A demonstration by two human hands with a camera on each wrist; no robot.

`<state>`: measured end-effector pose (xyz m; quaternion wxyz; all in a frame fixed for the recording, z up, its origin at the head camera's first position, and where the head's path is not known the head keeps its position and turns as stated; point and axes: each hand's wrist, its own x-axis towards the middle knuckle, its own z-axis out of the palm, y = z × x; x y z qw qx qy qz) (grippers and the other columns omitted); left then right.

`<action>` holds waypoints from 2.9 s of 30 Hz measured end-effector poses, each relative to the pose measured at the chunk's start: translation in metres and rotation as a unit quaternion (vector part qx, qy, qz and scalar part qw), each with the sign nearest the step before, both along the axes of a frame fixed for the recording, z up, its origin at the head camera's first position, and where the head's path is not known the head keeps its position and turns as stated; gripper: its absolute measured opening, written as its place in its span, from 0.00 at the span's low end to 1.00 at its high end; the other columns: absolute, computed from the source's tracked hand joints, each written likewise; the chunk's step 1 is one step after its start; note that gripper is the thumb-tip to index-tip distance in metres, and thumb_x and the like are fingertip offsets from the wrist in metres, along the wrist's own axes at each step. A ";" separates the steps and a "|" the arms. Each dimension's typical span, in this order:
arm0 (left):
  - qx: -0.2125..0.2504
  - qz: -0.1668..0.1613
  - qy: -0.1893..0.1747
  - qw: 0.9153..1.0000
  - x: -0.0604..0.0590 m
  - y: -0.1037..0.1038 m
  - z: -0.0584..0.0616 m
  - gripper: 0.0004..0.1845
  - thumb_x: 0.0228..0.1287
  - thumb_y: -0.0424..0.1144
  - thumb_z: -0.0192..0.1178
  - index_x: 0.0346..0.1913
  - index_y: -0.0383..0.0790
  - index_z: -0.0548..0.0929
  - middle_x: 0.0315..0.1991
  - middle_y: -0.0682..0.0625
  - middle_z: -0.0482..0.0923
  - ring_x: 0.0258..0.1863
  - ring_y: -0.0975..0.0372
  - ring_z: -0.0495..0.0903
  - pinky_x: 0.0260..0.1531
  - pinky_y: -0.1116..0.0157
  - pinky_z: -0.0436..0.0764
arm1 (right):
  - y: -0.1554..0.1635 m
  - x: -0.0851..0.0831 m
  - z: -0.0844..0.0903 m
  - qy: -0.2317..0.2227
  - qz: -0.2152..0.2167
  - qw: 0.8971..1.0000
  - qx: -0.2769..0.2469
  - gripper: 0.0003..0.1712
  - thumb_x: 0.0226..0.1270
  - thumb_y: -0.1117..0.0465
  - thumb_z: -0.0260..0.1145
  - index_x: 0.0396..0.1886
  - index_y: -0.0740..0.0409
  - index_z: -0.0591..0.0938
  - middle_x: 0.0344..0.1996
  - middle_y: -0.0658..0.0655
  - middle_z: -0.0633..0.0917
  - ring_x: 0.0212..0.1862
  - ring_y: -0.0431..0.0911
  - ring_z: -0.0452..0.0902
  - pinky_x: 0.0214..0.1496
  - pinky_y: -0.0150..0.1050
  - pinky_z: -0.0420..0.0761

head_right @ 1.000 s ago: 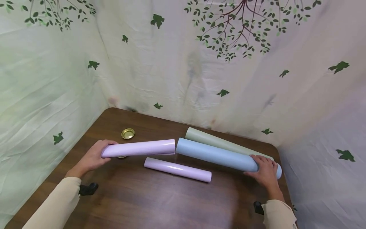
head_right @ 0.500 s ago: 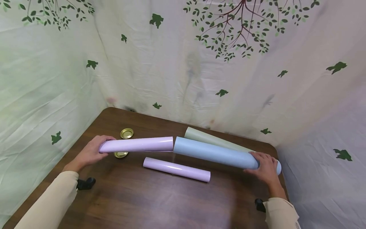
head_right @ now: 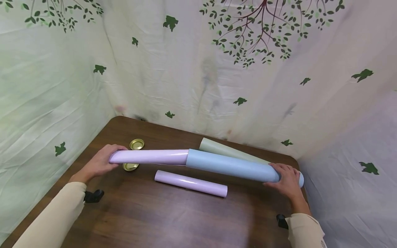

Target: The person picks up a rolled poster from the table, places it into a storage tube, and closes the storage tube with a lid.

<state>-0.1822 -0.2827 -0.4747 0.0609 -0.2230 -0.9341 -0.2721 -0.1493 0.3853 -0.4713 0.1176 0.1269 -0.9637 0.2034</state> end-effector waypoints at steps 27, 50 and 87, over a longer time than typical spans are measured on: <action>0.007 -0.058 0.069 0.996 -0.007 0.009 0.009 0.27 0.36 0.22 0.69 0.48 0.32 0.79 0.41 0.42 0.80 0.42 0.48 0.73 0.42 0.50 0.71 | -0.005 0.001 0.004 0.001 0.011 1.000 -0.010 0.44 0.32 0.55 0.85 0.54 0.63 0.78 0.51 0.71 0.77 0.54 0.68 0.63 0.53 0.68 0.51; 0.013 -0.074 0.027 0.997 -0.018 0.047 0.012 0.27 0.40 0.24 0.69 0.49 0.37 0.80 0.45 0.43 0.80 0.46 0.49 0.71 0.44 0.52 0.71 | -0.017 -0.004 -0.003 -0.010 0.008 1.000 -0.011 0.45 0.33 0.56 0.84 0.56 0.64 0.78 0.53 0.72 0.76 0.55 0.68 0.63 0.54 0.67 0.51; 0.053 -0.127 0.032 0.990 -0.020 0.111 0.008 0.29 0.36 0.23 0.71 0.49 0.37 0.80 0.43 0.44 0.81 0.43 0.50 0.73 0.43 0.55 0.72 | -0.034 -0.005 -0.004 -0.011 0.000 1.000 -0.018 0.45 0.33 0.55 0.85 0.56 0.62 0.78 0.53 0.71 0.76 0.56 0.66 0.64 0.56 0.65 0.51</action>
